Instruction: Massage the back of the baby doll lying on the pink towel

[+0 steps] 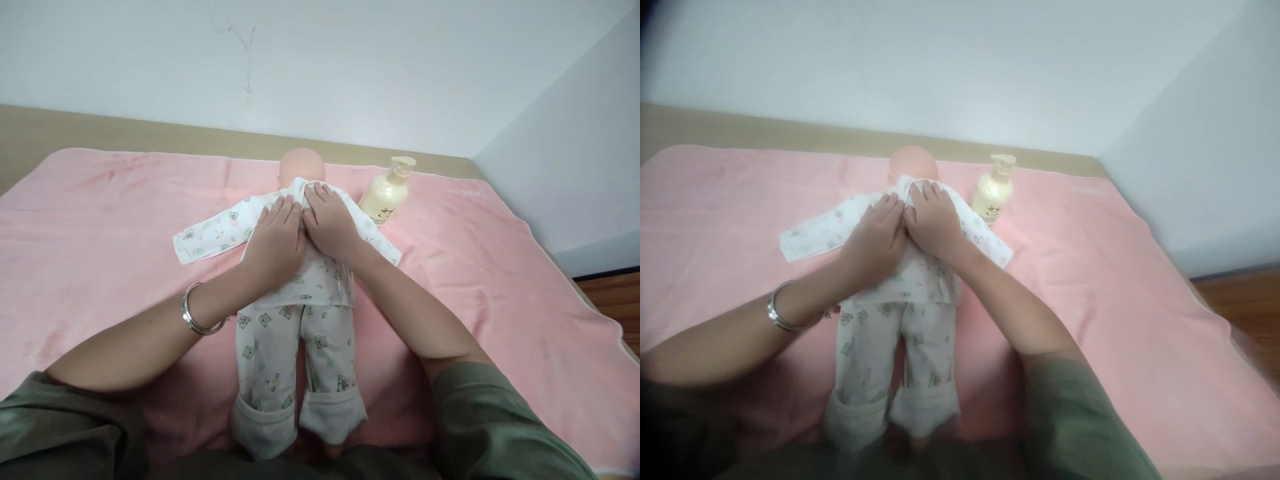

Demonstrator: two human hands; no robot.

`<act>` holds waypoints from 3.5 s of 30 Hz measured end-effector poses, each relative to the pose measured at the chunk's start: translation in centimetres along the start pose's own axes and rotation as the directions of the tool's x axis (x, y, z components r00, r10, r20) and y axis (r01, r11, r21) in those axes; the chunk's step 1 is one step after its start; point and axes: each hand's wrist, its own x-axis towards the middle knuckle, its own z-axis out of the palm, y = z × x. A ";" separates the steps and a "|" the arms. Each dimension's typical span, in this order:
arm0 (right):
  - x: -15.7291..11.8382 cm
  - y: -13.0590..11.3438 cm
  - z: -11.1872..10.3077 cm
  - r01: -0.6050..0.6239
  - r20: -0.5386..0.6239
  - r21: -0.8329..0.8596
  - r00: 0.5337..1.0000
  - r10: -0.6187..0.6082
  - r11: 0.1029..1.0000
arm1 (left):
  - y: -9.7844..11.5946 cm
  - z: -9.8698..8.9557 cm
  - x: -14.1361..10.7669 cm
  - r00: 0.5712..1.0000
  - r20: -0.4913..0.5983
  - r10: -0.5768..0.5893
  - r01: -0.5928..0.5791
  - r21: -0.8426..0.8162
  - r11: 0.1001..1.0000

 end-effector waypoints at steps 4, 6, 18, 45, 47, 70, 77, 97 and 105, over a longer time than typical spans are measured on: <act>-0.6 -0.7 -0.1 -0.014 -0.015 -0.034 1.000 0.014 0.999 | -1.0 -0.5 1.5 0.998 0.046 -0.054 0.056 -0.046 0.997; -1.6 -1.8 -0.2 -0.023 -0.024 -0.062 0.999 0.022 0.998 | -2.1 -0.2 2.7 0.992 0.040 -0.121 0.124 -0.091 0.988; -1.9 -2.7 0.2 -0.077 -0.039 0.113 0.996 0.081 0.991 | -3.2 1.4 3.1 0.979 -0.140 -0.149 0.122 -0.182 0.976; -1.0 -1.7 1.1 -0.107 -0.060 0.180 0.991 0.119 0.978 | -3.1 1.2 2.9 0.975 -0.165 -0.152 0.114 -0.219 0.969; -1.0 -1.7 1.1 -0.100 -0.061 0.164 0.992 0.111 0.981 | -3.1 1.2 2.9 0.974 -0.169 -0.148 0.110 -0.217 0.970; -0.4 -0.4 0.6 0.073 -0.073 0.062 0.995 -0.068 0.995 | -1.6 0.9 1.2 0.983 -0.156 -0.100 0.087 -0.086 0.992; -0.7 -0.7 -0.2 0.071 -0.026 -0.023 0.997 -0.072 0.997 | -0.8 0.6 0.6 0.991 -0.106 -0.076 0.065 -0.102 0.993; -0.6 -1.0 0.5 0.007 -0.026 0.065 1.000 -0.006 0.998 | -1.1 -0.6 1.4 0.996 -0.065 0.060 -0.056 0.062 0.997; -3.9 -3.9 -0.5 0.074 -0.061 -0.108 0.995 -0.081 0.991 | -2.5 -1.3 3.0 0.998 -0.018 -0.052 0.051 -0.061 0.997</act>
